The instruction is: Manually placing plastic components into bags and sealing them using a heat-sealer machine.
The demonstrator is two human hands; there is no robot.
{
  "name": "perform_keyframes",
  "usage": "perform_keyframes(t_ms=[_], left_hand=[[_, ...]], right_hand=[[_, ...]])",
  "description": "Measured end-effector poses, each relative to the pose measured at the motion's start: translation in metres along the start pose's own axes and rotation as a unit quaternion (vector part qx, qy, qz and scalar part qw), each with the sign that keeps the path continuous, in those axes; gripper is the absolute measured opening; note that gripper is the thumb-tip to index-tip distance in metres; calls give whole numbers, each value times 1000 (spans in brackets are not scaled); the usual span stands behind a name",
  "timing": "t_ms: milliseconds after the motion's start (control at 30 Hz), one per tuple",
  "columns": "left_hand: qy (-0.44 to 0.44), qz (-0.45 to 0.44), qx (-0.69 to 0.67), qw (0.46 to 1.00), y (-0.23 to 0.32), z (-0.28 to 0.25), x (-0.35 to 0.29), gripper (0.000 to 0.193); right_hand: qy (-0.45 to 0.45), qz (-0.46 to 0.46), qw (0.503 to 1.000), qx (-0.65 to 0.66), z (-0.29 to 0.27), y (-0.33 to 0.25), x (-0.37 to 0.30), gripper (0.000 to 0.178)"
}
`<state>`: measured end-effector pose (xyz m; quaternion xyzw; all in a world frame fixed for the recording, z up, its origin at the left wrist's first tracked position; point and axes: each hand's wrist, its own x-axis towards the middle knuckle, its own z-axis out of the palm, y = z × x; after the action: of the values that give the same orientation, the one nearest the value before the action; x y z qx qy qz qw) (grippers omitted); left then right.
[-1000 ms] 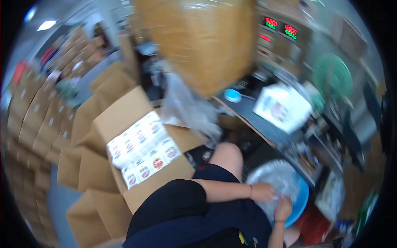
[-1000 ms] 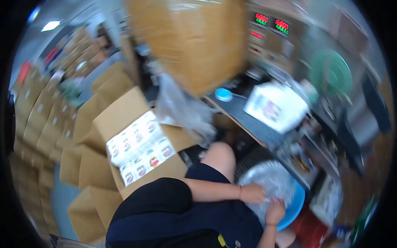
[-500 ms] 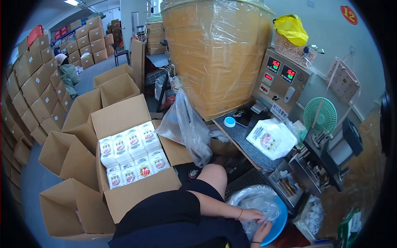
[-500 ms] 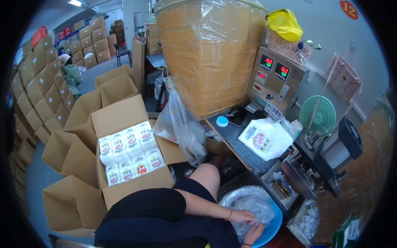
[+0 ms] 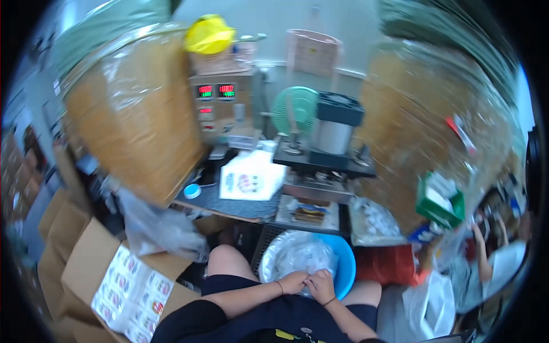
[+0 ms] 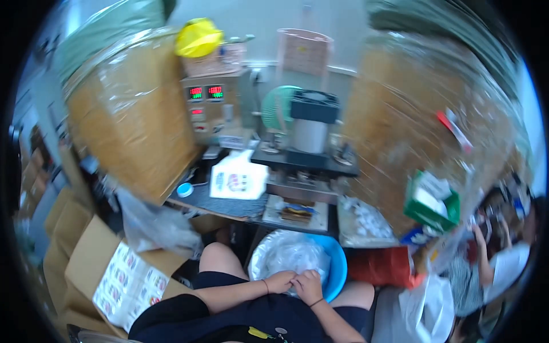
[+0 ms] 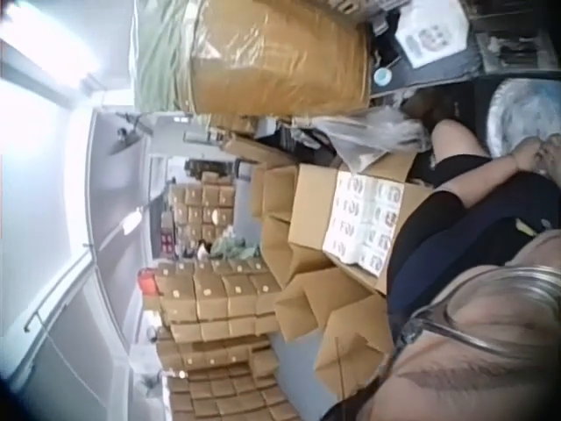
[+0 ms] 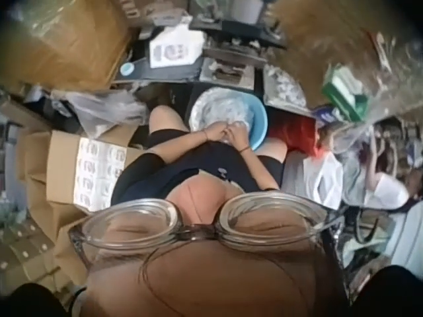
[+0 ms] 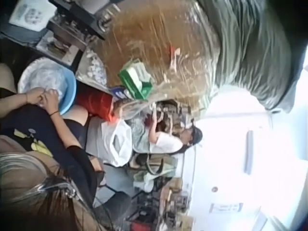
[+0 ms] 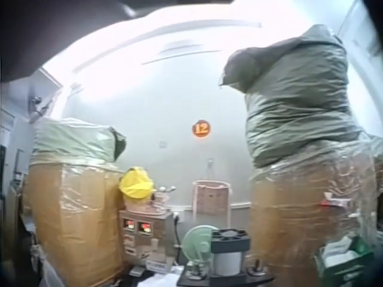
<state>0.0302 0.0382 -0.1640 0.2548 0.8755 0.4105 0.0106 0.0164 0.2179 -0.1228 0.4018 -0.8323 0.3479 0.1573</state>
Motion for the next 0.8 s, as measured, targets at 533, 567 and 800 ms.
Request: perform_keyframes(t_ms=[533,567,800], left_hand=[[-68,-136,-225,962,-27,-6,-6,20],[-72,-175,-361,913,-31,-8,-8,21],[-48,-283,-479,830,-34,-11,-16,22]], right_hand=[[-52,64,997,11,10,14,-13,10],[-65,55,996,9,8,9,-10,9],[-87,30,996,-14,5,0,-9,10]])
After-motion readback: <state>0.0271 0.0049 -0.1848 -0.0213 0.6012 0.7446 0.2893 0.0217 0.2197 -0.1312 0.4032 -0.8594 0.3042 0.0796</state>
